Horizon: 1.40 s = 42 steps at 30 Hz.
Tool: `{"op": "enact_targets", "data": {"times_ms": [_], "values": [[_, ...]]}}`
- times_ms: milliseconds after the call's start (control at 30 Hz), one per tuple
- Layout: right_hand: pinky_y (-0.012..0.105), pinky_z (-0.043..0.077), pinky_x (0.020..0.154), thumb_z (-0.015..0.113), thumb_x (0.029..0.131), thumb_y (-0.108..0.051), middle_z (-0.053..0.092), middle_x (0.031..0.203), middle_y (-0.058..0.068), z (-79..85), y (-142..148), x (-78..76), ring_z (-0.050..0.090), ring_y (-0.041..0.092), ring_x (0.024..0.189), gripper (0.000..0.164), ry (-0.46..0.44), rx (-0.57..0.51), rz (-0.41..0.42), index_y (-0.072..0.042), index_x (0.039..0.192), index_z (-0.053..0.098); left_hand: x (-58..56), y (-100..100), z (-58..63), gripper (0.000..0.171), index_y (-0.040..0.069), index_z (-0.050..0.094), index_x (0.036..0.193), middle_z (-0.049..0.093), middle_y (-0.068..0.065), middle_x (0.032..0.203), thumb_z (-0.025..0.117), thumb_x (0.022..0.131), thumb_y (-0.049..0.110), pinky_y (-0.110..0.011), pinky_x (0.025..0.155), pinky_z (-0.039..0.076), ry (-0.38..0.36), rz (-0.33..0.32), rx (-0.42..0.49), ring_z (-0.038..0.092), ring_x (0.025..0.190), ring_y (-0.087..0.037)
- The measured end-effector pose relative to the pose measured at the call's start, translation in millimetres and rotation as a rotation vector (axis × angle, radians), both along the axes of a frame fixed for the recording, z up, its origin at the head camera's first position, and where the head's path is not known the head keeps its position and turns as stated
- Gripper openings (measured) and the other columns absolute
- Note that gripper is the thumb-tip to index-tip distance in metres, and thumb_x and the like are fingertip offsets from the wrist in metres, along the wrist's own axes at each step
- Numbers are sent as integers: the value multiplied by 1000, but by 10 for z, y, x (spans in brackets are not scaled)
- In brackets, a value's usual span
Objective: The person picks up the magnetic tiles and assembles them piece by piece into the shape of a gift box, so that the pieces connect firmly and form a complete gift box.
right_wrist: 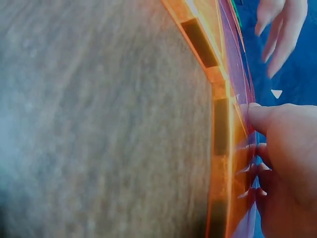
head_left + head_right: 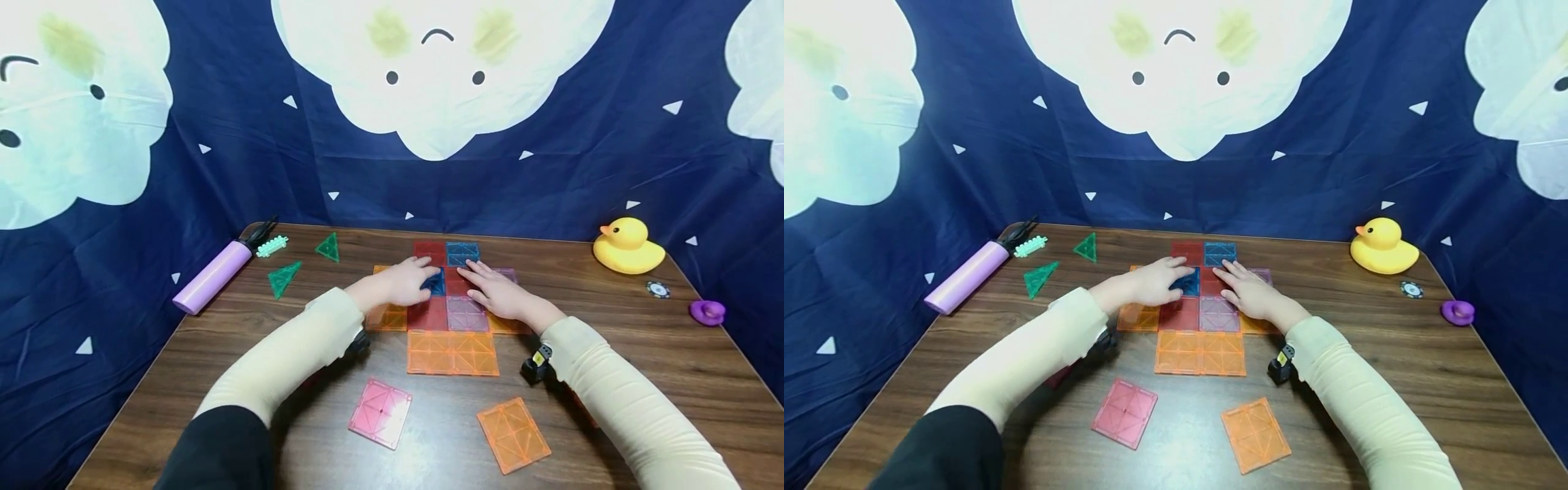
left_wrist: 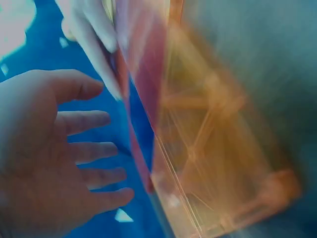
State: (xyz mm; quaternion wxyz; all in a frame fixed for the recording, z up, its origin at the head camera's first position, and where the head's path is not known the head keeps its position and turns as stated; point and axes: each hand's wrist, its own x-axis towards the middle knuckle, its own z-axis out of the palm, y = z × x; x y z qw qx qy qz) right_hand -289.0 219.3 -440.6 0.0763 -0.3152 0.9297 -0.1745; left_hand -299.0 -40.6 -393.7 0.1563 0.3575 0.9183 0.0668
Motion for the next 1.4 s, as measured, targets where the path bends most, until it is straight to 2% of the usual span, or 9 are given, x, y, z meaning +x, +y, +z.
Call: {"op": "enact_targets", "data": {"times_ms": [267,467,667,767,833,933,1100,1267,1400], "values": [[61,18,118,52,107,-22,24,163,27,14,7,15,18,45,150,55,41,3,-23,-2,157,37,803,-139,-34,73,15,39,158,25,-16,166,63,98,49,-56,117,27,52,-173,-38,24,149,-44],[62,22,117,53,107,-19,28,160,30,16,2,56,22,47,148,53,70,-12,-32,0,154,40,1135,14,-108,77,17,37,160,29,-12,165,60,98,57,-50,114,35,167,-220,-148,29,149,-34],[62,23,116,54,106,-17,30,158,32,7,-20,108,25,49,147,52,76,-39,-31,3,152,42,1255,215,-233,69,15,48,152,49,-9,148,55,99,59,-38,99,51,371,-245,-176,48,129,-26],[62,25,115,53,107,-15,33,156,33,32,4,135,29,50,145,49,81,-64,-55,6,150,44,1279,255,-278,67,14,51,149,53,-8,141,55,100,58,-36,92,54,425,-236,-185,50,120,-24],[60,29,114,53,106,-11,40,151,34,76,55,154,36,49,141,46,107,-98,-110,9,146,47,1285,265,-286,66,14,51,149,53,-8,141,54,100,57,-35,89,55,439,-236,-196,50,118,-24],[60,35,111,52,104,-7,50,141,35,193,174,222,48,49,132,42,114,-162,-270,12,141,50,1277,269,-274,65,13,49,151,52,-9,143,54,101,55,-33,88,55,434,-239,-208,50,118,-24],[63,37,107,46,106,-12,50,140,35,351,363,438,49,49,128,46,-97,-257,-503,11,146,41,1273,268,-244,63,12,47,153,50,-9,146,54,103,49,-30,86,55,428,-261,-249,49,119,-23],[60,40,106,40,108,-10,35,150,38,350,401,595,43,49,134,52,-340,-455,-535,12,153,27,1298,268,-193,60,8,47,153,52,-12,146,51,105,44,-31,93,53,466,-324,-283,51,121,-26],[41,49,97,38,107,-7,31,153,35,336,402,634,44,41,130,53,-450,-632,-576,10,155,23,1279,259,-154,58,6,46,153,53,-13,147,48,107,42,-36,107,42,441,-362,-275,52,125,-29]]}}
